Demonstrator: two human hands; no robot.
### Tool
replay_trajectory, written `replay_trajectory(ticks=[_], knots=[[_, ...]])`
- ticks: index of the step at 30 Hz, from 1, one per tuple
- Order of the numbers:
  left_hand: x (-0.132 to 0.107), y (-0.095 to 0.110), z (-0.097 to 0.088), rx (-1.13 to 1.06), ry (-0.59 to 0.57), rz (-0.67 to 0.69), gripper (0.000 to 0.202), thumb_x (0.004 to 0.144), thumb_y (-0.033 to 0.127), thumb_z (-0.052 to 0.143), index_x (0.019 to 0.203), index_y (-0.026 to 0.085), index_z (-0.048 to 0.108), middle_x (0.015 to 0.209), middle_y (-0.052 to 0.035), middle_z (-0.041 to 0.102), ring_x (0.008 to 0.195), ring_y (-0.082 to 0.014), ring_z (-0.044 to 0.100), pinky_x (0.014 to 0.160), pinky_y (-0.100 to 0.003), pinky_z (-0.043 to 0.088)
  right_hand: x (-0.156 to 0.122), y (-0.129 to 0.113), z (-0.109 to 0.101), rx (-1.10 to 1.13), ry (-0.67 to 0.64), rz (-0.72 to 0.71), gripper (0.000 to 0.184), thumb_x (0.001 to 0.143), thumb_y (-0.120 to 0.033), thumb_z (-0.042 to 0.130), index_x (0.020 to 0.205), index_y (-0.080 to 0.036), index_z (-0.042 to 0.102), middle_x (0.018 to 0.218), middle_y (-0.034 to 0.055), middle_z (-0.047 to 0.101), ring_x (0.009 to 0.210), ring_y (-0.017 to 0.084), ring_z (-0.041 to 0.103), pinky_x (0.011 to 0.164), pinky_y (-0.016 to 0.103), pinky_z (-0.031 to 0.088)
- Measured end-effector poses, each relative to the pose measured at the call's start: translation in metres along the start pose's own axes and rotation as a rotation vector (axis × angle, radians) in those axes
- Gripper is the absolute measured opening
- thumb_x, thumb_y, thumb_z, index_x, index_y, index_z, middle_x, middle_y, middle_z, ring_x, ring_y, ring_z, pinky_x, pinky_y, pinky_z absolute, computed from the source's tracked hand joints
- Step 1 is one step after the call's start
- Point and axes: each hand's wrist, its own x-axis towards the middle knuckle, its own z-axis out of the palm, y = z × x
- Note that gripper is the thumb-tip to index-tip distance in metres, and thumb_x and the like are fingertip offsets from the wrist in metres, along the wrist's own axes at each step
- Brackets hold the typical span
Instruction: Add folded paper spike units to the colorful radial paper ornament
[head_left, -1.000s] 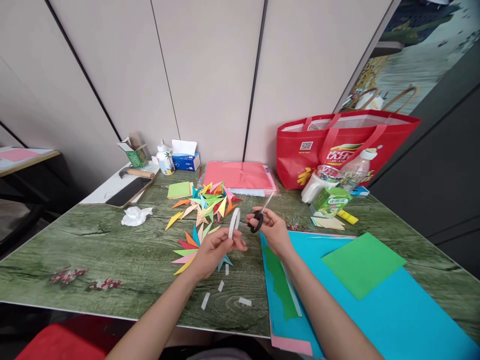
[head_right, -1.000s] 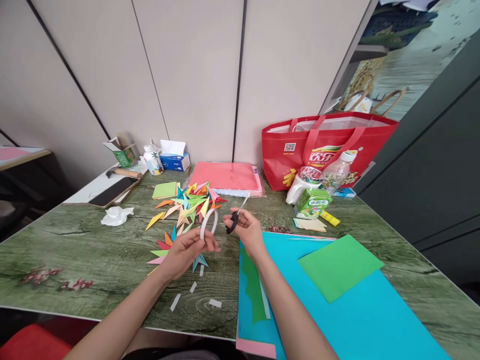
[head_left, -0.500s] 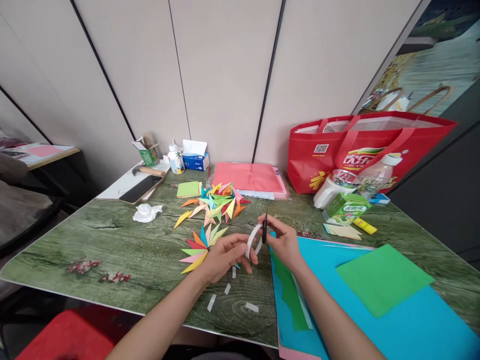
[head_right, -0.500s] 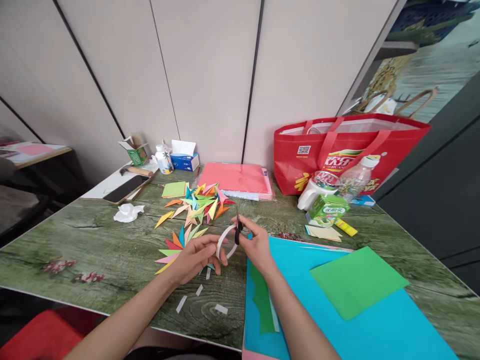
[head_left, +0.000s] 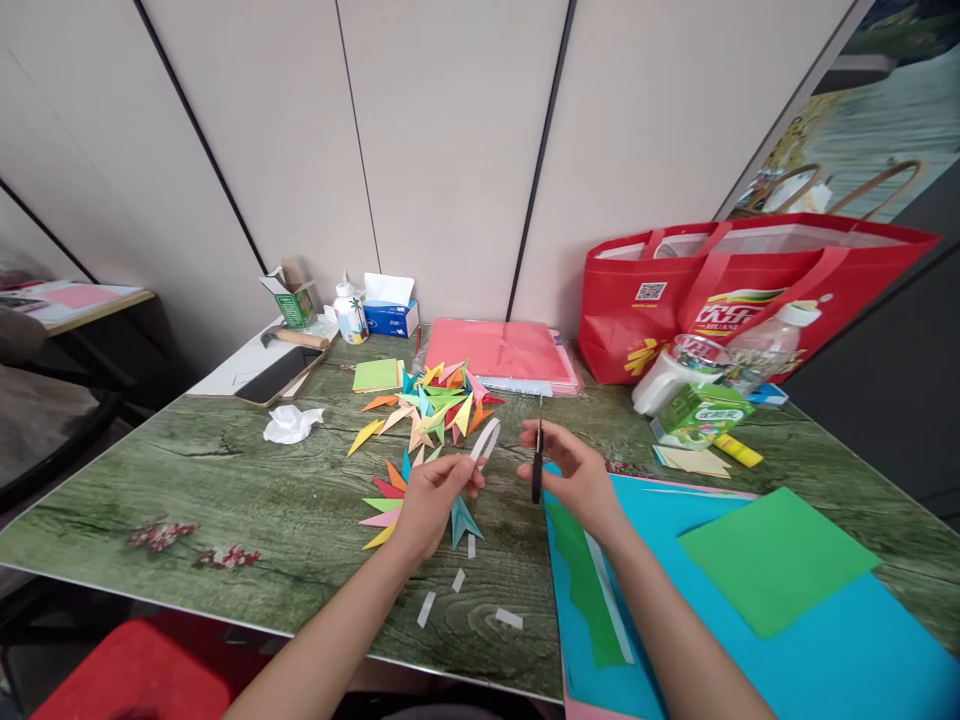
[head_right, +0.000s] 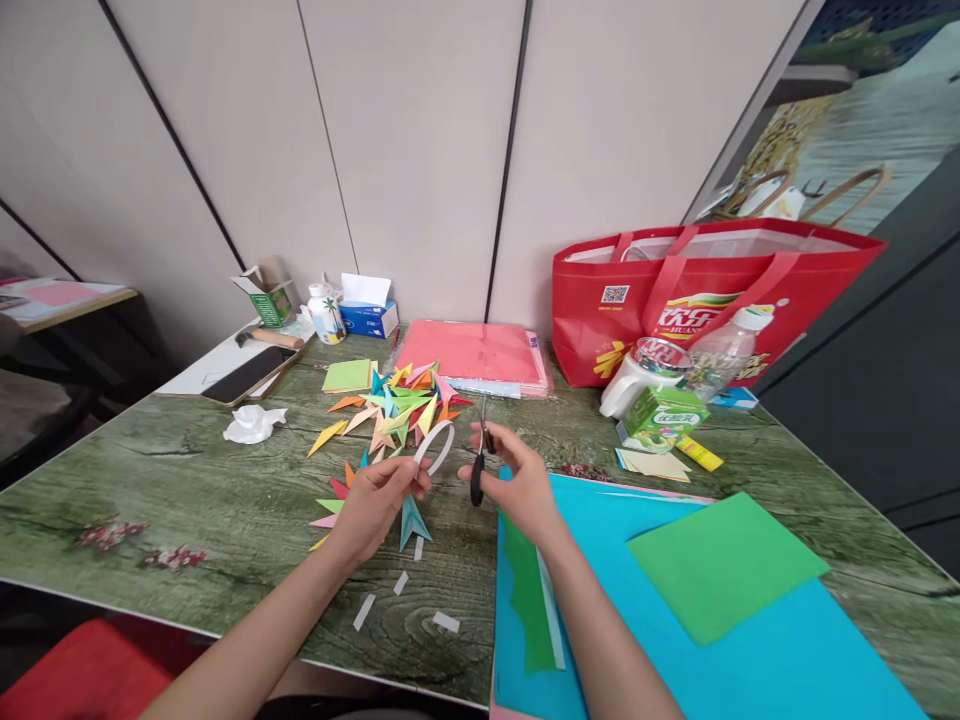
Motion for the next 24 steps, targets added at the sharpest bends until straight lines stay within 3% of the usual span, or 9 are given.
replay_trajectory(ticks=[4, 9, 12, 17, 24], knots=[[0.002, -0.001, -0.002, -0.025, 0.036, 0.013, 0.024, 0.071, 0.037, 0.062, 0.067, 0.013, 0.065, 0.068, -0.0045, 0.062, 0.061, -0.0127, 0.051, 0.059, -0.026, 0.041, -0.004, -0.008, -0.002, 0.391, -0.277, 0.196, 0.053, 0.064, -0.055, 0.065, 0.103, -0.02, 0.053, 0.082, 0.0049, 0.052, 0.075, 0.017, 0.054, 0.078, 0.038, 0.046], [0.002, 0.001, 0.0, -0.054, 0.072, -0.008, 0.028, 0.068, 0.04, 0.064, 0.066, 0.013, 0.065, 0.064, -0.0038, 0.061, 0.06, -0.0126, 0.051, 0.059, -0.026, 0.041, -0.009, -0.012, -0.003, 0.593, -0.631, 0.376, 0.054, 0.06, -0.049, 0.072, 0.098, -0.016, 0.053, 0.078, 0.0023, 0.05, 0.069, 0.014, 0.053, 0.079, 0.04, 0.045], [0.002, 0.003, 0.0, -0.069, 0.086, 0.012, 0.031, 0.067, 0.044, 0.064, 0.063, 0.013, 0.064, 0.062, -0.0037, 0.059, 0.061, -0.0131, 0.05, 0.061, -0.026, 0.041, -0.009, -0.011, -0.004, 0.588, -0.789, 0.39, 0.058, 0.054, -0.05, 0.075, 0.095, -0.014, 0.055, 0.079, 0.0036, 0.052, 0.074, 0.017, 0.055, 0.08, 0.039, 0.043], [0.002, 0.0, -0.003, 0.016, 0.034, 0.112, 0.038, 0.072, 0.05, 0.057, 0.06, 0.014, 0.063, 0.065, -0.0051, 0.058, 0.065, -0.0157, 0.05, 0.066, -0.028, 0.042, -0.009, -0.007, -0.006, 0.445, -0.921, 0.359, 0.061, 0.055, -0.055, 0.072, 0.096, -0.013, 0.056, 0.081, 0.0055, 0.055, 0.075, 0.017, 0.055, 0.077, 0.034, 0.043], [0.0, 0.001, -0.005, 0.216, -0.122, 0.226, 0.046, 0.069, 0.06, 0.052, 0.058, 0.016, 0.064, 0.069, -0.0057, 0.061, 0.07, -0.0201, 0.054, 0.067, -0.03, 0.041, -0.008, -0.011, -0.006, 0.37, -1.074, 0.354, 0.066, 0.055, -0.058, 0.069, 0.1, -0.012, 0.056, 0.08, 0.0073, 0.059, 0.076, 0.017, 0.055, 0.072, 0.03, 0.042]])
